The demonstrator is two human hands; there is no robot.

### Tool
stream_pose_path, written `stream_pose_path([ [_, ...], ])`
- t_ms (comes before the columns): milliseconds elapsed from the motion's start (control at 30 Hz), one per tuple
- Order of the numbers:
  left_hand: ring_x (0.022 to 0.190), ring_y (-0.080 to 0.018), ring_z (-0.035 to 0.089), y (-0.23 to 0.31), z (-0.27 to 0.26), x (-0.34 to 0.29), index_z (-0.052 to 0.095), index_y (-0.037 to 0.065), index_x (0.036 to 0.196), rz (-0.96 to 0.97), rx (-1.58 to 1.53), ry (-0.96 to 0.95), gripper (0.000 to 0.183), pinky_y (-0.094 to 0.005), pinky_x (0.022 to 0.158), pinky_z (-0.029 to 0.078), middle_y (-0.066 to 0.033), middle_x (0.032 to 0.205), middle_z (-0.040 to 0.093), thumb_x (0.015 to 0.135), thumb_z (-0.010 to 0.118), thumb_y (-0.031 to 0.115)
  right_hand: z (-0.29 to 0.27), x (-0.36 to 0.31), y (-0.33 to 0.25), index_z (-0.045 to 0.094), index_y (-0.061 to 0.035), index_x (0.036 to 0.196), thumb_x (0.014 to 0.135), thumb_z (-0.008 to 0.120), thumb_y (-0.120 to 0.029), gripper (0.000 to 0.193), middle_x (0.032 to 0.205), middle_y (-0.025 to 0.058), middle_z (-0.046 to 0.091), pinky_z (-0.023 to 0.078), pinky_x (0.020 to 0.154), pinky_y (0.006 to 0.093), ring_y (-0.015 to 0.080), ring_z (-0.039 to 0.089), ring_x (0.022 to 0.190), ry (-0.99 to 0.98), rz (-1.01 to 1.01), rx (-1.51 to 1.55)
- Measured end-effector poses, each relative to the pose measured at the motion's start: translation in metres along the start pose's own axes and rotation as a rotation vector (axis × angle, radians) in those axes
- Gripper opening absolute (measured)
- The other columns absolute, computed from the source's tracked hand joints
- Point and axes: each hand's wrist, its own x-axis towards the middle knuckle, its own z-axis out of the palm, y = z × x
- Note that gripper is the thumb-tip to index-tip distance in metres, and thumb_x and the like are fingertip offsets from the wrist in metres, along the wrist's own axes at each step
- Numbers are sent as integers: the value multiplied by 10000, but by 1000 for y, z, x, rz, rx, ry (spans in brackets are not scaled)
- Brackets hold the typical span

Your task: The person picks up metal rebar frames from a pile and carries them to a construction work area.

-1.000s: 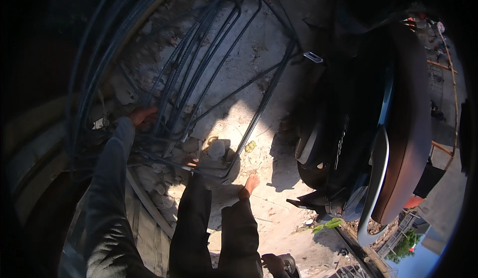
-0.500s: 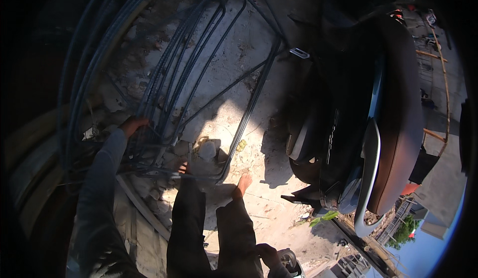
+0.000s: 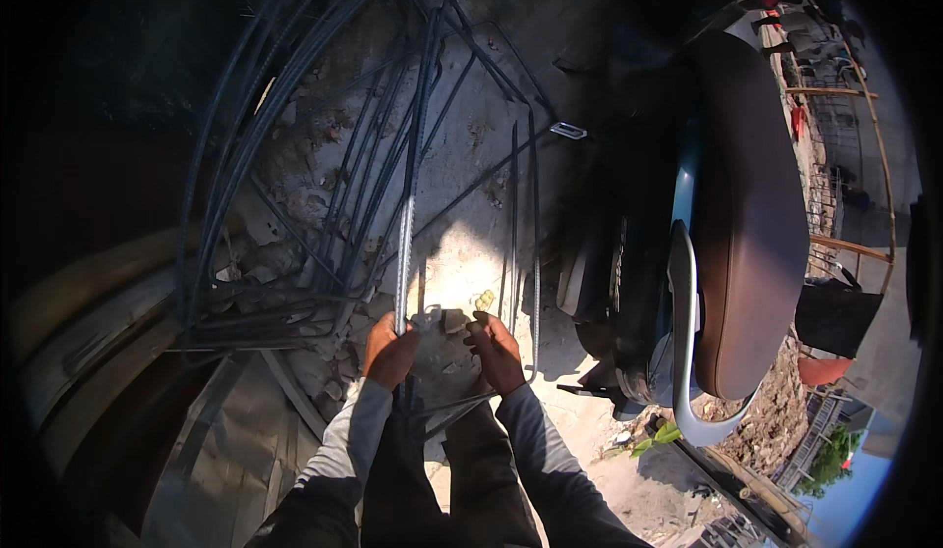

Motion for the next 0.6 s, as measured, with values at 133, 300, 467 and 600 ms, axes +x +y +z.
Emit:
stream_pose_path([
  [133, 585, -145, 455, 31, 66, -73, 461, 34, 714, 71, 69, 97, 171, -320, 557, 387, -41, 621, 454, 677, 606, 116, 30, 62, -57, 445, -14, 1255, 893, 562, -325, 491, 976, 105, 596, 475, 712, 253, 136, 578, 829, -88, 13, 212],
  [300, 632, -305, 572, 11, 107, -138, 504, 14, 776, 180, 127, 188, 165, -380, 588, 432, -139, 669, 556, 693, 619, 99, 25, 40, -104, 496, -41, 1038, 861, 616, -238, 291, 775, 71, 581, 427, 496, 245, 98, 517, 542, -190, 45, 302],
  [467, 710, -321, 613, -20, 135, -192, 514, 21, 881, 303, 194, 78, 296, -390, 624, 464, -165, 768, 599, 713, 699, 180, -17, -15, -84, 517, -68, 895, 815, 606, -129, 135, 653, 8, 531, 356, 426, 232, 72, 452, 480, -177, 105, 345],
  [600, 821, -271, 625, -35, 130, -209, 551, 38, 1026, 326, 389, -408, 385, -337, 733, 487, -128, 899, 628, 761, 683, 283, -58, -57, -56, 541, -64, 838, 801, 589, -101, 71, 647, -4, 529, 385, 503, 232, 79, 482, 540, -122, 144, 266],
])
